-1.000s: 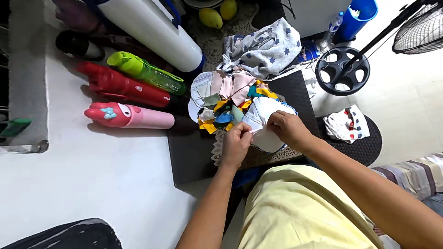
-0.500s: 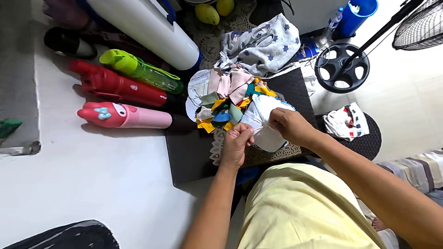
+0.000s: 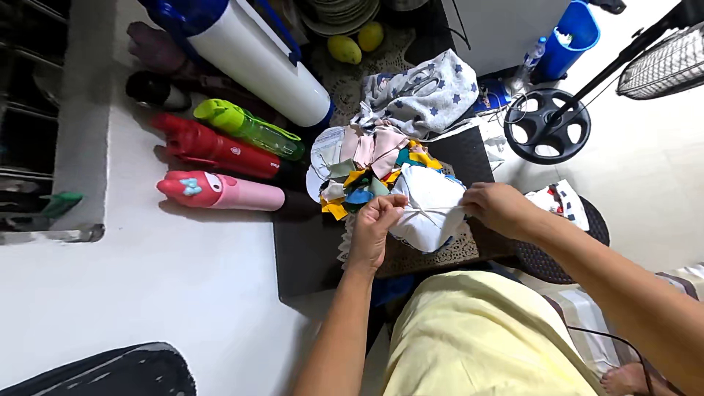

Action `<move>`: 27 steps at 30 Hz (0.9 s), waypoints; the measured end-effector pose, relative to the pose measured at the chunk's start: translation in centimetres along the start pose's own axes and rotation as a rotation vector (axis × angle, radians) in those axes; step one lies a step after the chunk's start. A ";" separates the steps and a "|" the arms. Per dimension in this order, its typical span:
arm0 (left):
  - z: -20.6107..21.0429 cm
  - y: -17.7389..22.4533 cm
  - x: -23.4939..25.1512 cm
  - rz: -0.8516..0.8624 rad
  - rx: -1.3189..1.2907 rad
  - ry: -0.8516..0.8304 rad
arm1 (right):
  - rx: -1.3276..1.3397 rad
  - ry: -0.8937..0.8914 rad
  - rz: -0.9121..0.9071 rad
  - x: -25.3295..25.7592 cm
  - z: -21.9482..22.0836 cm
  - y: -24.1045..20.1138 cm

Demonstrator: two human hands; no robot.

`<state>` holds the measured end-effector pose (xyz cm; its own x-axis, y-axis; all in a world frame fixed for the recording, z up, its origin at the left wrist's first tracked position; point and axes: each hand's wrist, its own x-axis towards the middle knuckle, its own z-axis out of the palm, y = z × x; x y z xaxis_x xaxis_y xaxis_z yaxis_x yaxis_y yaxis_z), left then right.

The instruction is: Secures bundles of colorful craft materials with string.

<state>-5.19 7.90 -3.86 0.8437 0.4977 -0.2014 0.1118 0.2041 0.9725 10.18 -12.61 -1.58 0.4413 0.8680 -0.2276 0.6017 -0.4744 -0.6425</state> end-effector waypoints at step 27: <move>3.1 -1.7 1.6 -0.051 -0.377 0.220 | 1.981 0.471 0.501 5.6 4.4 -1.2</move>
<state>-2.40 5.71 -5.42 0.7056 0.6382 -0.3079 -0.0835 0.5064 0.8582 9.05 -6.53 -5.32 0.5897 0.4997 -0.6345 -0.8046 0.4315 -0.4080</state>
